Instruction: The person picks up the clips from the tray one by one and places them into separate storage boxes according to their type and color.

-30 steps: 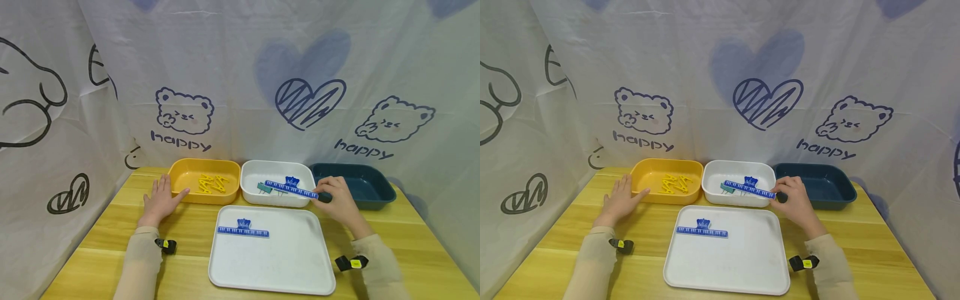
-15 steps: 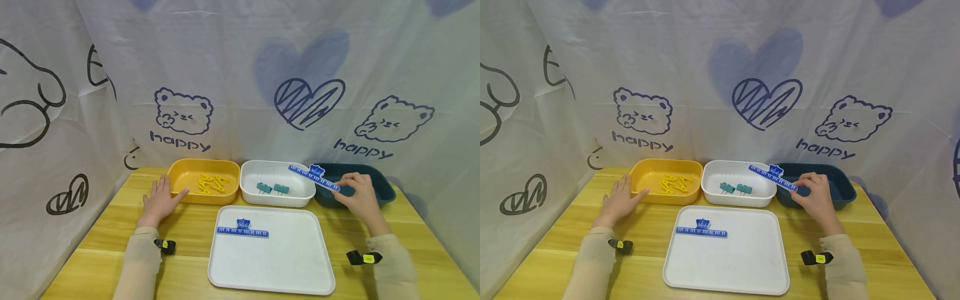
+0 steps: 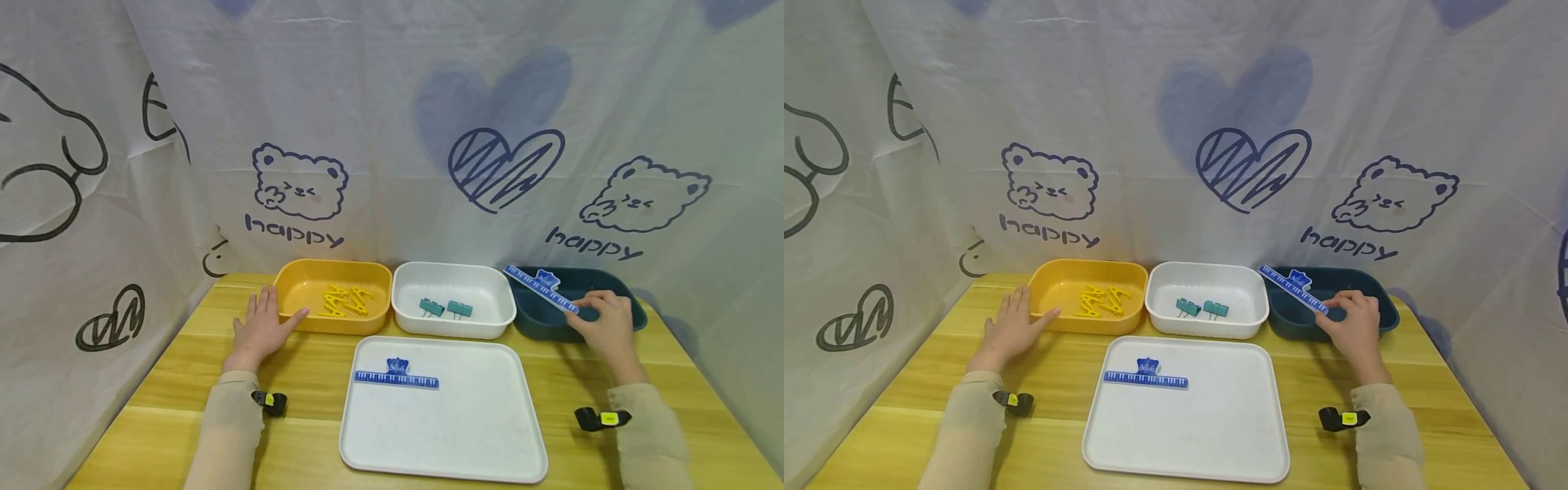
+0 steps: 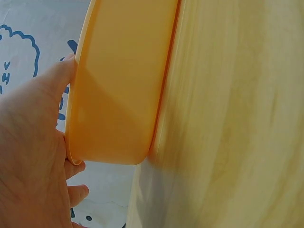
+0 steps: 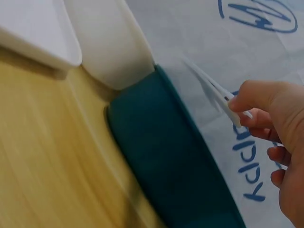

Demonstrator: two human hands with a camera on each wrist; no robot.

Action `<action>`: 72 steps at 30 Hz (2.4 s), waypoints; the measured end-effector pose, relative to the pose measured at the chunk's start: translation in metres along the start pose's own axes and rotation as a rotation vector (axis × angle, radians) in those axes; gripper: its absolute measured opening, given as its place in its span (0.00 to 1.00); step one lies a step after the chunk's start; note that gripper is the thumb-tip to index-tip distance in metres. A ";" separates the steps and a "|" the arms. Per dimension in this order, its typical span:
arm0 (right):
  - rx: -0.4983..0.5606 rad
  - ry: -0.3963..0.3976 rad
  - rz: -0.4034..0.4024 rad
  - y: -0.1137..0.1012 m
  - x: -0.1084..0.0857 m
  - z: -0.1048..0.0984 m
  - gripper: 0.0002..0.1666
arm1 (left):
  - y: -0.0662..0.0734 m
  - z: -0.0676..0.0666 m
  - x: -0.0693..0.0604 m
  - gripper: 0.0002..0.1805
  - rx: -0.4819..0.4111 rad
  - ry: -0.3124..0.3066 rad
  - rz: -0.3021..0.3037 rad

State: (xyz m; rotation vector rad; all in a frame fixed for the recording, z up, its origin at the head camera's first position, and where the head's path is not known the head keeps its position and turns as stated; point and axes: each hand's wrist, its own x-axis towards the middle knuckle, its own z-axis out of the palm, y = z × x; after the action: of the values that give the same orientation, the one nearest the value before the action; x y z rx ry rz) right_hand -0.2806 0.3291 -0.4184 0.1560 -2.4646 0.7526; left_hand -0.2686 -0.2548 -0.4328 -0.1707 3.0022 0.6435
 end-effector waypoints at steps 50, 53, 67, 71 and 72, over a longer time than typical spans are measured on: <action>-0.209 -0.625 0.191 0.050 0.045 -0.012 0.14 | 0.000 -0.002 -0.002 0.59 -0.012 0.008 0.003; -0.211 -0.673 0.212 0.055 0.048 -0.009 0.14 | 0.000 -0.003 -0.002 0.59 -0.006 0.006 0.002; -0.264 -0.820 0.338 0.061 0.057 -0.001 0.15 | -0.003 0.001 0.001 0.60 -0.001 0.004 0.004; -0.270 -0.842 0.348 0.062 0.058 0.000 0.15 | -0.004 0.002 0.002 0.60 -0.004 0.007 0.005; -0.270 -0.846 0.352 0.062 0.058 0.000 0.15 | -0.004 0.002 0.002 0.60 -0.004 0.009 0.005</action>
State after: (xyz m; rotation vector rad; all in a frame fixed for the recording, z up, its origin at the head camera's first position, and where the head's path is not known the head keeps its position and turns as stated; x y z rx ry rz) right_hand -0.3458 0.3836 -0.4171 -0.0898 -3.4354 0.5397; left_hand -0.2698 -0.2578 -0.4366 -0.1669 3.0106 0.6514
